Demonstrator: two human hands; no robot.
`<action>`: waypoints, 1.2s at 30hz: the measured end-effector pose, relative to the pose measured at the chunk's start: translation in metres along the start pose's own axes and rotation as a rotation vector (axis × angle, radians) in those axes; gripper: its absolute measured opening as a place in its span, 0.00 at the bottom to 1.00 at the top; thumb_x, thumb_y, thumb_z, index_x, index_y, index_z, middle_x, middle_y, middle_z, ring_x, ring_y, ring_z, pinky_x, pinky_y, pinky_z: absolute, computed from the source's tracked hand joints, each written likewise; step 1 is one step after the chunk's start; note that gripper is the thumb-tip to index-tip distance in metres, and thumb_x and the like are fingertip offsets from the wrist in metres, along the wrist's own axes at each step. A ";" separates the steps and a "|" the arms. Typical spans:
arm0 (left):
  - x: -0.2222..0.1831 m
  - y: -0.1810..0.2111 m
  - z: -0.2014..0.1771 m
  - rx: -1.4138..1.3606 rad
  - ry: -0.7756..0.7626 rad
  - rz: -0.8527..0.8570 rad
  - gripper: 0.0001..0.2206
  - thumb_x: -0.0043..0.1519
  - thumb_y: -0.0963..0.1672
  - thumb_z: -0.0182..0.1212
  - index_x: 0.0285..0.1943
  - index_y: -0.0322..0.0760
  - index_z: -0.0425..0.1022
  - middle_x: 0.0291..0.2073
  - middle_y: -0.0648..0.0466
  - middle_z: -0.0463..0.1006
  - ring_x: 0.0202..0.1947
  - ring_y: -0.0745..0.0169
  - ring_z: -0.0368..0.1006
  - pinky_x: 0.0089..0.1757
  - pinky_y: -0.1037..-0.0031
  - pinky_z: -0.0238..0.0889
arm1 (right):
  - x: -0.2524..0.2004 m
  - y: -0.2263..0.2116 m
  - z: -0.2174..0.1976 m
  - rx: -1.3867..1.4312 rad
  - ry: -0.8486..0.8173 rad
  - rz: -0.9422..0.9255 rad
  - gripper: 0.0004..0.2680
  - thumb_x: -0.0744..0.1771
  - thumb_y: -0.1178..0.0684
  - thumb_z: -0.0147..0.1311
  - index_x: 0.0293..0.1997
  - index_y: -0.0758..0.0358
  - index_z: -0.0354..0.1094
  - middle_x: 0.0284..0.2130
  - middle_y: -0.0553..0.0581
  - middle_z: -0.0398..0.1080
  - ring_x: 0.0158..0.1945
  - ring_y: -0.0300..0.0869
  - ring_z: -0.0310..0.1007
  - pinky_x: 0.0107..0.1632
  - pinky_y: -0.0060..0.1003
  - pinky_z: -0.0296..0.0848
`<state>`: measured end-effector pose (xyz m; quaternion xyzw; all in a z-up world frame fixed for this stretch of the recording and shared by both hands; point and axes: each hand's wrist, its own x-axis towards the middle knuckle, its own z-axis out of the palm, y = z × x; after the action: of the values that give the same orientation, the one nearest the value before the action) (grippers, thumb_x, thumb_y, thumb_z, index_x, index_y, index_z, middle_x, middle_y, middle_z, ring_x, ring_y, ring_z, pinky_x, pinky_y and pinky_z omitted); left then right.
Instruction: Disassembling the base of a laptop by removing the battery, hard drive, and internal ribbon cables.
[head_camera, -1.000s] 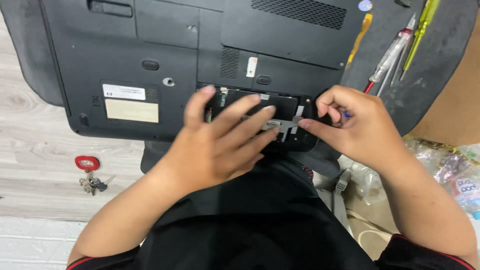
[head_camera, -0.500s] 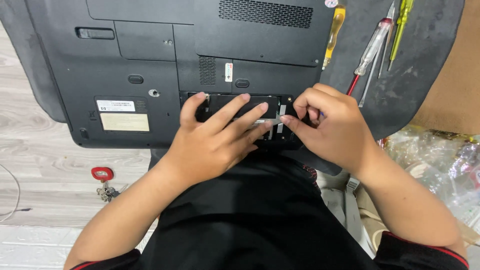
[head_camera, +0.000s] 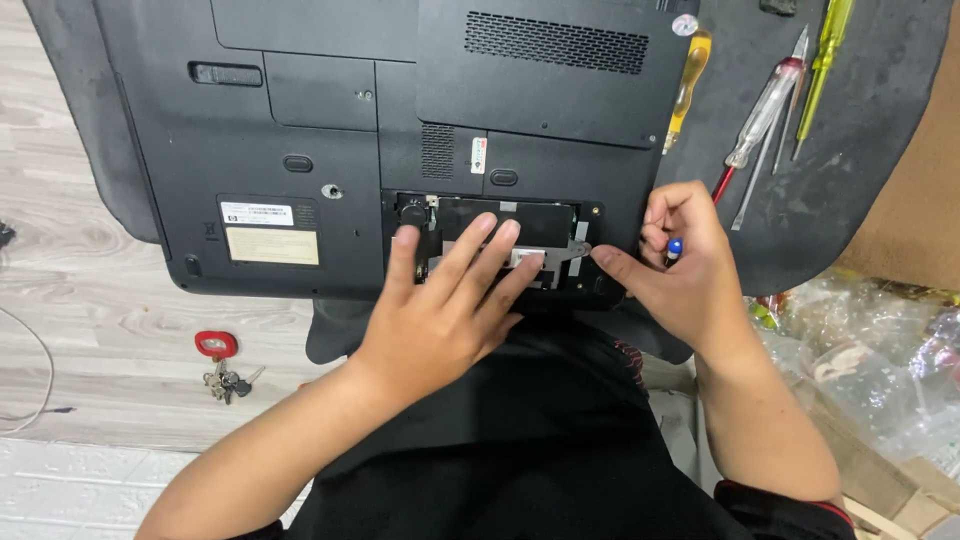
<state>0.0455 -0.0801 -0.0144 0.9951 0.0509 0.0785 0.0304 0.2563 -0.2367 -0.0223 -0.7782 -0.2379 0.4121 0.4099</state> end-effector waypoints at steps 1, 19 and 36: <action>0.002 0.002 -0.001 -0.041 -0.005 0.007 0.22 0.71 0.55 0.51 0.71 0.47 0.67 0.67 0.50 0.68 0.68 0.54 0.62 0.57 0.47 0.54 | 0.000 0.002 0.000 0.010 -0.008 -0.006 0.17 0.64 0.61 0.64 0.40 0.55 0.49 0.25 0.46 0.48 0.24 0.30 0.45 0.29 0.24 0.51; 0.006 -0.011 -0.035 -0.201 -0.031 -0.319 0.27 0.59 0.55 0.66 0.64 0.42 0.71 0.62 0.50 0.71 0.62 0.47 0.65 0.60 0.39 0.46 | -0.005 0.007 0.000 0.045 -0.010 -0.024 0.15 0.64 0.64 0.61 0.45 0.56 0.52 0.26 0.46 0.51 0.27 0.30 0.51 0.26 0.25 0.60; 0.021 -0.031 -0.054 -0.489 -0.105 -0.644 0.18 0.52 0.55 0.70 0.47 0.50 0.79 0.60 0.54 0.64 0.66 0.44 0.50 0.53 0.51 0.39 | -0.021 0.008 0.008 -0.152 0.053 -0.018 0.13 0.62 0.55 0.68 0.44 0.58 0.66 0.30 0.49 0.56 0.31 0.33 0.55 0.30 0.23 0.62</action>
<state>0.0550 -0.0439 0.0398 0.8943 0.3383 0.0237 0.2920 0.2381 -0.2524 -0.0222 -0.8155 -0.2645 0.3684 0.3595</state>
